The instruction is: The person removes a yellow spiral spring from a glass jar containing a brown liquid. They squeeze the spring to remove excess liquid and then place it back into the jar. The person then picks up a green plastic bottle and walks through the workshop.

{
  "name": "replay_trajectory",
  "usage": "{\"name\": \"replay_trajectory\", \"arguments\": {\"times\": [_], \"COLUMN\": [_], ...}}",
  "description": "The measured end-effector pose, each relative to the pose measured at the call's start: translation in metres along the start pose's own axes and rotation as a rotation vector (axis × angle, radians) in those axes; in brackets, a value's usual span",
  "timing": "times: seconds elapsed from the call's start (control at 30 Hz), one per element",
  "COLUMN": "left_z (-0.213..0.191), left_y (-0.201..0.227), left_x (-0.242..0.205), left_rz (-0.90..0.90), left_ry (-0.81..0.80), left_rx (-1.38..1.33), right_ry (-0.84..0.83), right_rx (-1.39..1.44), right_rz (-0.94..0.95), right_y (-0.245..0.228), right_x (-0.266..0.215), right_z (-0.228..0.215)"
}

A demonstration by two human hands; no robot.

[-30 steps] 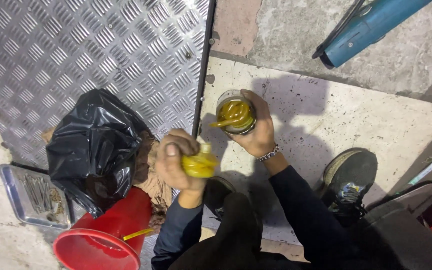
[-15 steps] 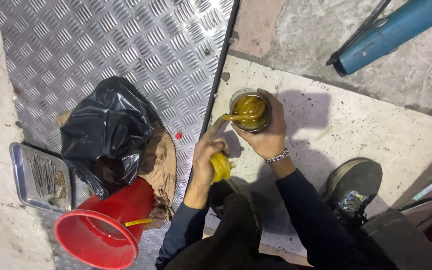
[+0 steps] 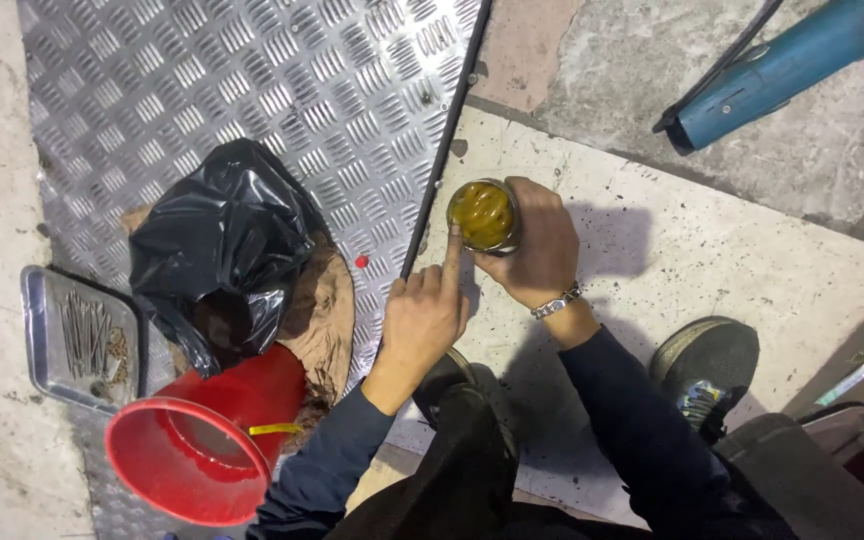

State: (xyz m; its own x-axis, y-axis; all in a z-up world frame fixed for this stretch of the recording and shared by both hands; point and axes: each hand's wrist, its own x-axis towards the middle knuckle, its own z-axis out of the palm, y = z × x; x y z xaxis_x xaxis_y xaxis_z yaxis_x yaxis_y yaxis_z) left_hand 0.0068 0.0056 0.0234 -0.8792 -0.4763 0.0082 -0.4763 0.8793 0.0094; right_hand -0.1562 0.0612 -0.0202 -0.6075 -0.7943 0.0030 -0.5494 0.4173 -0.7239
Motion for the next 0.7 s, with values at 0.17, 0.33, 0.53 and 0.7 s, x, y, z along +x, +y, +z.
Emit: {"name": "replay_trajectory", "arguments": {"times": [0.17, 0.33, 0.53, 0.7], "left_z": [0.006, -0.015, -0.038, 0.055], "left_y": [0.004, -0.005, -0.038, -0.089], "left_x": [-0.015, -0.034, -0.072, -0.131], "left_rz": [0.088, 0.102, -0.527, -0.857], "left_ry": [0.000, -0.067, -0.472, -0.422], "left_rx": [0.070, -0.041, -0.111, -0.109], "right_ry": [0.052, 0.003, -0.108, -0.203], "right_rx": [-0.128, -0.106, 0.090, 0.198], "right_rz": [-0.115, -0.154, -0.142, -0.190], "right_y": [0.008, -0.002, -0.008, -0.011], "right_x": [-0.009, -0.017, -0.030, -0.049], "right_z": [0.012, 0.010, 0.023, 0.044]}}
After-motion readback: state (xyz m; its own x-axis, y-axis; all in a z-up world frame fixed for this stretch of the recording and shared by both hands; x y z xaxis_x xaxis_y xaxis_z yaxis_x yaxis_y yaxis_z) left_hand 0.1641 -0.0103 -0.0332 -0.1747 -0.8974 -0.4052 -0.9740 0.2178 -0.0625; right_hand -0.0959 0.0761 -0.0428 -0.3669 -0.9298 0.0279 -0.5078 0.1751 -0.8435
